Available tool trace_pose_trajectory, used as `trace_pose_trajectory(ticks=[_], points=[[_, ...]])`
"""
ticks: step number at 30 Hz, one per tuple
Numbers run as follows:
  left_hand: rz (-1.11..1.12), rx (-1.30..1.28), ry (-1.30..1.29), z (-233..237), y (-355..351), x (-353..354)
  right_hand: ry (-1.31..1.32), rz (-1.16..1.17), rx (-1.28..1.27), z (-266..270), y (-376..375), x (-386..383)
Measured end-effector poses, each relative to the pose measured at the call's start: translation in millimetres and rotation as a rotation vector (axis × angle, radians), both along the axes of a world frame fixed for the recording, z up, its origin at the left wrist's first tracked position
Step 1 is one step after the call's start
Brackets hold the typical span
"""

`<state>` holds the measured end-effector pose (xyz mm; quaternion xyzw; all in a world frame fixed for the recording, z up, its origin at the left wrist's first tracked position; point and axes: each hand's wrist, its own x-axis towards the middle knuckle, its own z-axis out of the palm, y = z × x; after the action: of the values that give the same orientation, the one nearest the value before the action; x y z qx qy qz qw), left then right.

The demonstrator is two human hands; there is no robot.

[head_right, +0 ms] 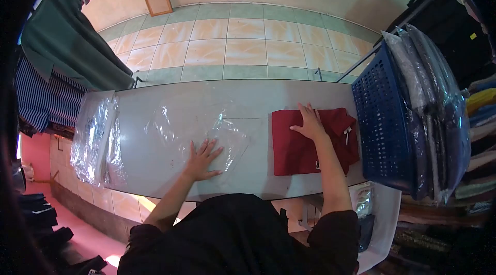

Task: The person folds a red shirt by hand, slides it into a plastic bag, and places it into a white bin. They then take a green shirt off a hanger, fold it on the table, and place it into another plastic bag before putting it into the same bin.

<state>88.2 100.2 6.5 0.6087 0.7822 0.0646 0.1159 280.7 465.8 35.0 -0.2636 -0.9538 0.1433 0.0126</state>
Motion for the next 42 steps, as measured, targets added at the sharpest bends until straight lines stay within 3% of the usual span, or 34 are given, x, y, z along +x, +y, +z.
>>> trace_pose_trajectory(ticks=[4,6,7,9,11,13,15,19,26,37,41,42], points=[[-0.061,-0.121,0.048,24.7,-6.8,-0.4,-0.314,0.091,-0.151,10.6,13.3,-22.2],[0.128,0.114,-0.124,15.7,2.4,23.0,-0.357,0.141,-0.230,7.3,18.0,-27.0],[0.137,0.110,-0.123,6.2,6.9,34.8,-0.401,0.175,-0.303,5.5,20.3,-28.2],[0.307,0.239,-0.221,-11.5,16.0,52.2,-0.328,0.242,-0.315,1.6,17.1,-23.4],[0.314,0.220,-0.126,-22.1,19.2,54.4,-0.258,0.304,-0.322,0.9,12.6,-16.5],[0.321,0.203,-0.035,-19.1,23.2,55.6,-0.205,0.221,-0.587,7.7,8.2,-10.6],[0.218,0.083,0.154,-11.5,26.4,54.2,-0.184,0.274,-0.541,10.9,1.8,-7.5],[0.185,-0.062,0.050,13.3,30.7,58.4,-0.095,0.365,-0.526,11.5,-16.3,-4.1],[0.203,0.070,0.131,-20.5,22.9,61.9,-0.100,0.374,-0.530,12.5,-43.4,-7.0],[0.257,0.219,0.036,16.8,33.6,61.3,-0.100,0.509,-0.466,13.7,-99.9,-27.1],[0.193,0.263,0.036,22.0,25.0,67.6,-0.161,0.399,-0.409,7.7,-116.6,-45.2],[0.180,0.271,0.057,20.5,21.4,71.9,-0.057,0.269,-0.349,4.6,-120.1,-48.3]])
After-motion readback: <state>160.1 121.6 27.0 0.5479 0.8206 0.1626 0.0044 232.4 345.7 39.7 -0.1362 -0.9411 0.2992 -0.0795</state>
